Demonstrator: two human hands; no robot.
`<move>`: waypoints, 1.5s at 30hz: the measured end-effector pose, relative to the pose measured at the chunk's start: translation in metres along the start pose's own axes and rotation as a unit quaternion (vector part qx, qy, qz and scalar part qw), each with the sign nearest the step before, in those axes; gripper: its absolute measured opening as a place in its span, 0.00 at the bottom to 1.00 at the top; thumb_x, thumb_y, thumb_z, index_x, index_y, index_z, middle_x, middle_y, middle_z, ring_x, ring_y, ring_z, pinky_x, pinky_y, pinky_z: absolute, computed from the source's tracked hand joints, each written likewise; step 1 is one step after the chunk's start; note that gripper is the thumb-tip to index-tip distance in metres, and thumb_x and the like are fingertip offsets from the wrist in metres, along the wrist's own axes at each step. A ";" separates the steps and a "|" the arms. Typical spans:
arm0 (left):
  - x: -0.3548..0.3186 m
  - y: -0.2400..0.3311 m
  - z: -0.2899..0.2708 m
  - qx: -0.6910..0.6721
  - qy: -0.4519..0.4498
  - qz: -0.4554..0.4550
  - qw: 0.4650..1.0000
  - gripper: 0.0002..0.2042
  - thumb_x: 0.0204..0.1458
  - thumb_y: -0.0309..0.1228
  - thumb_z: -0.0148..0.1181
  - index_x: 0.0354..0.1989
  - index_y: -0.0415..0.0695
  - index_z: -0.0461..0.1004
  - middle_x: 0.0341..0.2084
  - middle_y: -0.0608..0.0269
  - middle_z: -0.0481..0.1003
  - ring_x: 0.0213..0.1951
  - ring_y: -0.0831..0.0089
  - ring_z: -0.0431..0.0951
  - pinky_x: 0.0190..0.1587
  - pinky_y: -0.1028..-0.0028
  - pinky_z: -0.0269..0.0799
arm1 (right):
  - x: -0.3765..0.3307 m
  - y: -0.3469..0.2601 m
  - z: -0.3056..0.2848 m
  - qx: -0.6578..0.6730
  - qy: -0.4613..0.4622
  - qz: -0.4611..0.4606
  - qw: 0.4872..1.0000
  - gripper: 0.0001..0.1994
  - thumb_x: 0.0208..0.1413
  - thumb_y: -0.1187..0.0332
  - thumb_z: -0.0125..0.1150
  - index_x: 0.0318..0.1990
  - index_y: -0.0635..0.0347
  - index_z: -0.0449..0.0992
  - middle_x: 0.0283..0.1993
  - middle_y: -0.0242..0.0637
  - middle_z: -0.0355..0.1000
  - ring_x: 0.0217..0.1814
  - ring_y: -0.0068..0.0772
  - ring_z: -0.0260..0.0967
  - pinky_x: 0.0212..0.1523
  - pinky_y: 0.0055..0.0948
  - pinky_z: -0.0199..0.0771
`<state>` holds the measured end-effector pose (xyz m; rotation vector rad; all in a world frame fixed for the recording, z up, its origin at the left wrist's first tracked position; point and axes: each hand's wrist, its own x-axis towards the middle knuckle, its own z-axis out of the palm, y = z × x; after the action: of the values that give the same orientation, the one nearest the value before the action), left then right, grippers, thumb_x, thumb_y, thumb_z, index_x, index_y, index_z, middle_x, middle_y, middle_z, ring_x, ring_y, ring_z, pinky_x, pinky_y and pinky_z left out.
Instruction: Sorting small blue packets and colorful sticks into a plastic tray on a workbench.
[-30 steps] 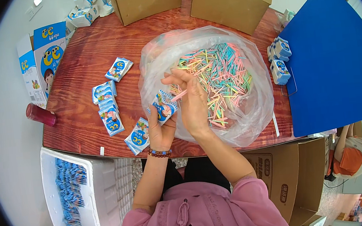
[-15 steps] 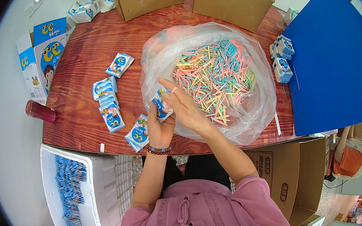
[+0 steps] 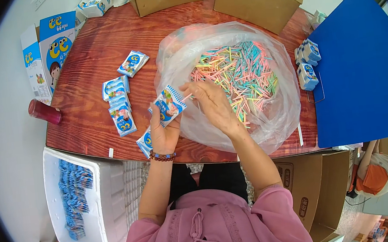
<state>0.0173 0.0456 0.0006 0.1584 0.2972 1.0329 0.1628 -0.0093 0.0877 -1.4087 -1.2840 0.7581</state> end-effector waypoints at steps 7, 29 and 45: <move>0.002 0.006 -0.013 -0.136 -0.020 -0.017 0.990 0.18 0.60 0.44 0.54 0.50 0.44 0.71 0.47 0.63 0.76 0.48 0.69 0.76 0.51 0.63 0.74 | 0.000 0.016 0.003 0.144 0.042 0.044 0.988 0.14 0.67 0.66 0.43 0.48 0.65 0.74 0.35 0.35 0.73 0.39 0.23 0.69 0.45 0.25 0.67; -0.040 0.108 -0.067 0.325 0.163 0.430 0.826 0.14 0.64 0.29 0.47 0.54 0.36 0.67 0.49 0.56 0.71 0.53 0.72 0.71 0.56 0.72 0.67 | 0.055 0.012 0.116 -0.284 -0.101 -0.128 0.945 0.09 0.58 0.64 0.55 0.37 0.57 0.80 0.32 0.45 0.74 0.36 0.49 0.72 0.36 0.41 0.71; -0.059 0.091 -0.081 0.854 0.109 0.236 0.451 0.16 0.45 0.39 0.67 0.41 0.48 0.75 0.41 0.61 0.71 0.49 0.59 0.64 0.51 0.57 0.53 | 0.026 0.024 0.102 -0.191 -0.204 -0.052 0.959 0.10 0.57 0.63 0.57 0.36 0.62 0.76 0.36 0.46 0.76 0.39 0.49 0.73 0.39 0.41 0.71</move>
<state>-0.1114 0.0399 -0.0418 2.0930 1.5709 0.8732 0.0811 0.0456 0.0428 -1.5187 -1.8912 0.7815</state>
